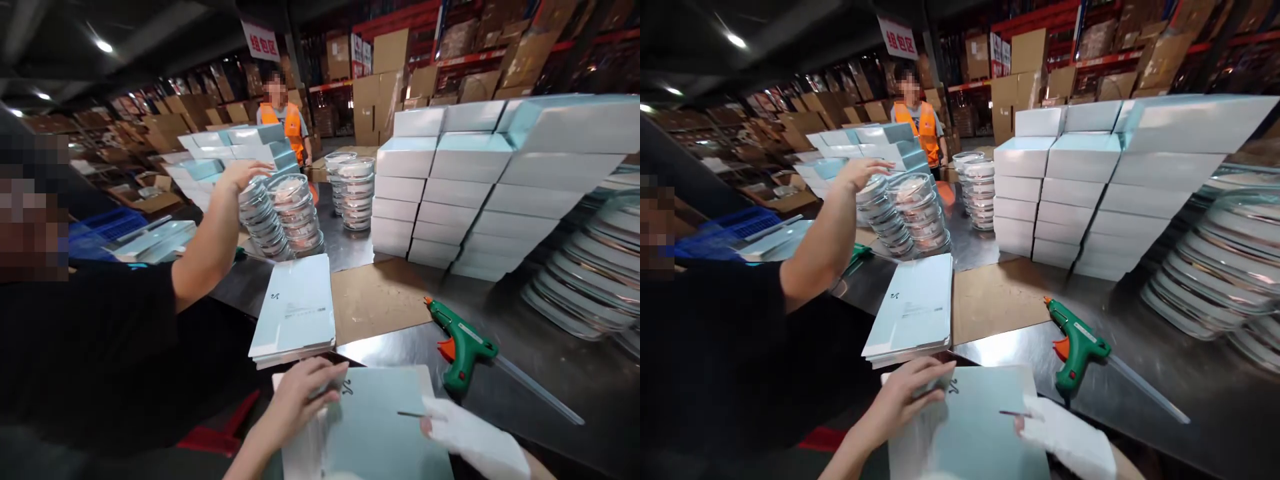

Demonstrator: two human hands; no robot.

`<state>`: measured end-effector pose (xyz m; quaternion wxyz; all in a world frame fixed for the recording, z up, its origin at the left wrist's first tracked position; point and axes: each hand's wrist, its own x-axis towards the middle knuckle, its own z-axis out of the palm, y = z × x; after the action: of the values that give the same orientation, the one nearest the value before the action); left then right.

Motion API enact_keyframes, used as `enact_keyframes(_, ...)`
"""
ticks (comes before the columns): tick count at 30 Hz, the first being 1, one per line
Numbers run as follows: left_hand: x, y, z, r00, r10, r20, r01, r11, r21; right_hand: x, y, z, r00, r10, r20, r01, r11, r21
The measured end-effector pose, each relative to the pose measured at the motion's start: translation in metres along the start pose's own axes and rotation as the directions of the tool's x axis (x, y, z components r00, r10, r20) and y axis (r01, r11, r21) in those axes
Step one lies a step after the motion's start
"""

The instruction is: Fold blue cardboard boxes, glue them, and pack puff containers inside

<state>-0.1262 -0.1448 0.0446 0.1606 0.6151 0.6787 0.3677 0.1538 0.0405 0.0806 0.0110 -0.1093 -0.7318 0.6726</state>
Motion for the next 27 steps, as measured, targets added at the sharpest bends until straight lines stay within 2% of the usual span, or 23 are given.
enact_keyframes(2, 0.000, -0.001, 0.013, 0.995, 0.040, 0.095, -0.043, 0.999, 0.026, 0.002, 0.009, 0.018, 0.997, 0.016, 0.070, -0.033, 0.968, 0.247)
enact_keyframes(4, -0.001, 0.000, 0.021, 0.984, 0.037, 0.176, -0.038, 0.999, -0.001, 0.000, 0.012, 0.029, 0.997, 0.017, 0.073, -0.043, 0.925, 0.377)
enact_keyframes(7, -0.009, -0.002, 0.018, 0.935, -0.012, 0.354, 0.035, 0.998, -0.059, -0.017, 0.017, 0.024, 0.999, 0.012, 0.052, -0.024, 0.968, 0.251)
enact_keyframes(8, -0.013, -0.004, 0.014, 0.928, -0.040, 0.370, 0.067, 0.996, -0.059, -0.025, 0.022, 0.020, 0.999, 0.022, -0.042, -0.015, 0.985, 0.172)
enact_keyframes(9, -0.016, -0.007, 0.009, 0.937, -0.073, 0.342, 0.097, 0.994, -0.054, -0.033, 0.029, 0.015, 0.980, 0.017, -0.200, 0.001, 0.996, 0.092)
enact_keyframes(10, -0.018, -0.011, 0.006, 0.956, -0.103, 0.274, 0.122, 0.991, -0.053, -0.040, 0.038, 0.013, 0.913, -0.010, -0.407, 0.019, 1.000, 0.019)
enact_keyframes(11, -0.020, -0.014, 0.005, 0.977, -0.122, 0.173, 0.135, 0.989, -0.062, -0.044, 0.048, 0.014, 0.792, -0.063, -0.608, 0.038, 0.998, -0.054)
enact_keyframes(12, -0.019, -0.016, 0.006, 0.991, -0.120, 0.058, 0.124, 0.989, -0.079, -0.046, 0.056, 0.018, 0.646, -0.136, -0.751, 0.057, 0.990, -0.130)
enact_keyframes(13, -0.017, -0.017, 0.011, 0.994, -0.094, -0.047, 0.088, 0.991, -0.103, -0.044, 0.064, 0.024, 0.527, -0.211, -0.823, 0.078, 0.977, -0.200)
enact_keyframes(14, -0.014, -0.016, 0.020, 0.990, -0.047, -0.134, 0.030, 0.991, -0.128, -0.038, 0.069, 0.033, 0.457, -0.275, -0.846, 0.107, 0.961, -0.254)
enact_keyframes(15, -0.010, -0.012, 0.031, 0.982, 0.004, -0.189, -0.033, 0.988, -0.151, -0.031, 0.071, 0.041, 0.430, -0.315, -0.846, 0.144, 0.949, -0.281)
enact_keyframes(17, -0.002, -0.002, 0.058, 0.976, 0.079, -0.201, -0.120, 0.972, -0.203, -0.012, 0.071, 0.052, 0.418, -0.286, -0.862, 0.181, 0.956, -0.229)
enact_keyframes(20, 0.003, 0.013, 0.094, 0.989, 0.084, -0.124, -0.119, 0.944, -0.307, 0.002, 0.065, 0.049, 0.376, -0.230, -0.897, 0.228, 0.962, -0.151)
enact_keyframes(22, 0.002, 0.014, 0.110, 0.990, 0.067, -0.123, -0.104, 0.940, -0.325, -0.001, 0.061, 0.040, 0.394, -0.258, -0.882, 0.213, 0.959, -0.186)
enact_keyframes(24, 0.000, 0.009, 0.122, 0.983, 0.069, -0.169, -0.116, 0.951, -0.286, -0.007, 0.059, 0.033, 0.439, -0.298, -0.847, 0.180, 0.953, -0.242)
enact_keyframes(25, -0.001, 0.007, 0.128, 0.975, 0.081, -0.206, -0.135, 0.955, -0.264, -0.009, 0.059, 0.032, 0.446, -0.320, -0.836, 0.190, 0.947, -0.260)
enact_keyframes(26, -0.001, 0.005, 0.133, 0.963, 0.100, -0.250, -0.166, 0.953, -0.255, -0.010, 0.059, 0.032, 0.416, -0.344, -0.842, 0.219, 0.936, -0.275)
enact_keyframes(27, -0.001, 0.004, 0.138, 0.949, 0.115, -0.293, -0.196, 0.944, -0.265, -0.010, 0.060, 0.033, 0.368, -0.363, -0.856, 0.246, 0.926, -0.287)
